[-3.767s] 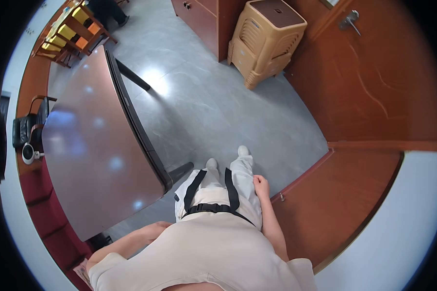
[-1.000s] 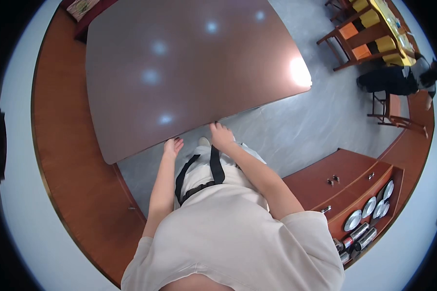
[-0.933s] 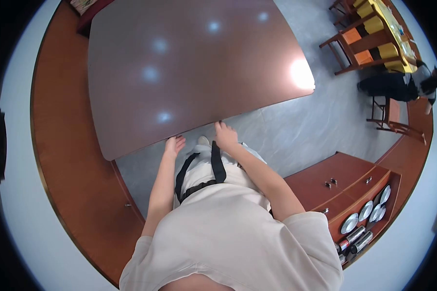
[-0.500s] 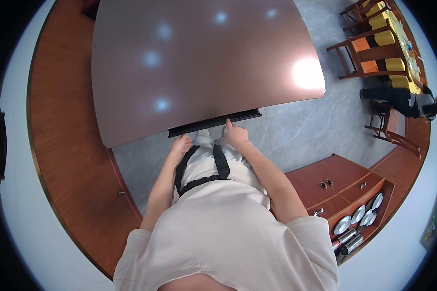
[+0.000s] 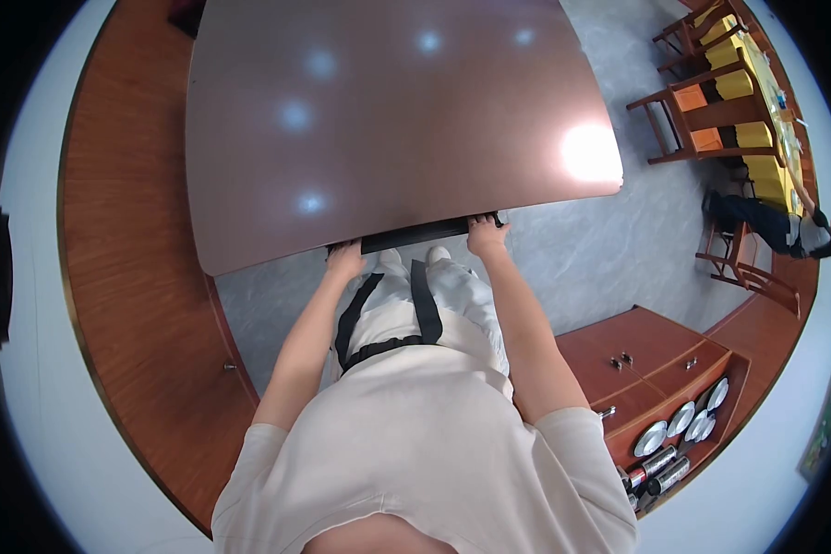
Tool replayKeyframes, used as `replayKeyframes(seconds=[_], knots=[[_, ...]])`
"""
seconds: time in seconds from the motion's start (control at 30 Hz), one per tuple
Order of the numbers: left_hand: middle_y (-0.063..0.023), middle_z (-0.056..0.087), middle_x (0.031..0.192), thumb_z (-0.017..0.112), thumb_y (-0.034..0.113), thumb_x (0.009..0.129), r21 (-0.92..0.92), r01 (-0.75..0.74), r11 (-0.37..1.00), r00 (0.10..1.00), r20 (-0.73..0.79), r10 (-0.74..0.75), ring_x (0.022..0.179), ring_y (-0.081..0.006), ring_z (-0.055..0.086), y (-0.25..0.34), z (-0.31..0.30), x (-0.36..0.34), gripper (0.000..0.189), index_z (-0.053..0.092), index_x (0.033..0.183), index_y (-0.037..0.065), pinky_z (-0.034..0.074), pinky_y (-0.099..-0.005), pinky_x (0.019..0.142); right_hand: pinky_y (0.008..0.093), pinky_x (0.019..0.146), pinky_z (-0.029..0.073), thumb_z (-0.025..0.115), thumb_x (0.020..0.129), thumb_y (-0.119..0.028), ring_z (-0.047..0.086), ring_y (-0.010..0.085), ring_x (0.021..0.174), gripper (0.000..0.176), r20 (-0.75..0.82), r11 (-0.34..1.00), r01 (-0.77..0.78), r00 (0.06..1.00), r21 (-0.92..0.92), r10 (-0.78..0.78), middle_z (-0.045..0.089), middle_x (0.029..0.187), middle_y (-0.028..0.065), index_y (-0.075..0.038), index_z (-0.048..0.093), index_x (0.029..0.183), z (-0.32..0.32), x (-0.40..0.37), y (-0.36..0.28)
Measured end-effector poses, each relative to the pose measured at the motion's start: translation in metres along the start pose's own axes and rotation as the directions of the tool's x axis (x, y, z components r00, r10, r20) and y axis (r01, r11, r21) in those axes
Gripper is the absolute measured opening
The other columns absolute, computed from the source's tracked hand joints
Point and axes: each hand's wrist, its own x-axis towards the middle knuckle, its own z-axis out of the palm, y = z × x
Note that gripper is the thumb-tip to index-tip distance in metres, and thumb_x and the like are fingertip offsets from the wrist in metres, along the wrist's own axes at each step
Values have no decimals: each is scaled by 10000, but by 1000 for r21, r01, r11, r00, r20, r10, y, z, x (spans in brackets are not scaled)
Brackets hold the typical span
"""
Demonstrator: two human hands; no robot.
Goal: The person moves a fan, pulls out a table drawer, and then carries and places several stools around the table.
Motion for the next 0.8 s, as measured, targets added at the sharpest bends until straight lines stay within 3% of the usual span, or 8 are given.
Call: replayKeyframes(seconds=[0.13,0.2,0.23,0.3,0.37,0.5,0.57,0.8], knots=[[-161,425,1174,437,121,762,57,-95,994,988,-116,101,1056,-258,447,-9,-1,6,419,388,1175,70,387,-355,865,593,900,216,449,745,-127,332,205,1147,472,-72,1000,9,997,29,-7,367,1234,36,-137,364,1209,-6,0,1],[-135,552,969,504,122,701,99,-105,989,981,-155,120,898,-264,538,-5,-1,-9,339,491,1032,46,454,-360,739,577,888,248,476,741,-138,372,206,1110,431,-110,1000,28,994,0,-28,426,1176,38,-127,416,1168,-1,-8,5],[-135,552,969,504,122,701,99,-102,990,980,-163,117,898,-264,538,-2,1,-20,339,491,1032,46,454,-360,739,532,866,294,510,732,-148,417,209,1043,358,-219,995,93,972,26,-85,476,1074,36,-117,476,1087,4,-17,12],[-101,583,745,459,92,705,118,-115,986,931,-333,149,752,-251,572,-1,-2,-36,159,547,829,47,469,-363,626,486,844,340,545,723,-158,461,211,976,287,-326,985,164,935,44,-141,526,971,34,-108,536,1006,2,-31,17],[-97,580,715,441,86,709,122,-163,979,912,-359,197,740,-248,570,-1,-8,-43,133,545,785,52,463,-360,618,370,764,415,580,689,-137,500,223,887,196,-506,959,232,854,163,-121,549,860,40,-101,590,881,2,-38,23],[-84,575,683,457,92,712,111,-289,951,850,-427,308,706,-240,559,2,-31,-76,102,551,740,65,447,-351,606,322,698,437,574,697,-140,506,216,836,110,-632,899,375,759,227,-157,548,781,33,-91,601,792,-9,-55,32],[-79,577,690,477,98,710,41,-299,954,847,-448,284,698,-239,554,4,-48,-97,90,556,740,68,442,-349,609,320,640,442,580,687,-138,506,213,791,81,-715,842,486,673,233,-191,537,744,24,-83,590,747,-26,-74,33],[-76,579,681,535,95,687,-126,-296,947,871,-442,214,689,-235,545,1,-63,-123,61,566,725,59,428,-341,620,333,598,437,583,680,-119,500,206,720,41,-668,823,533,688,198,-285,522,689,20,-88,583,707,-46,-100,30]])
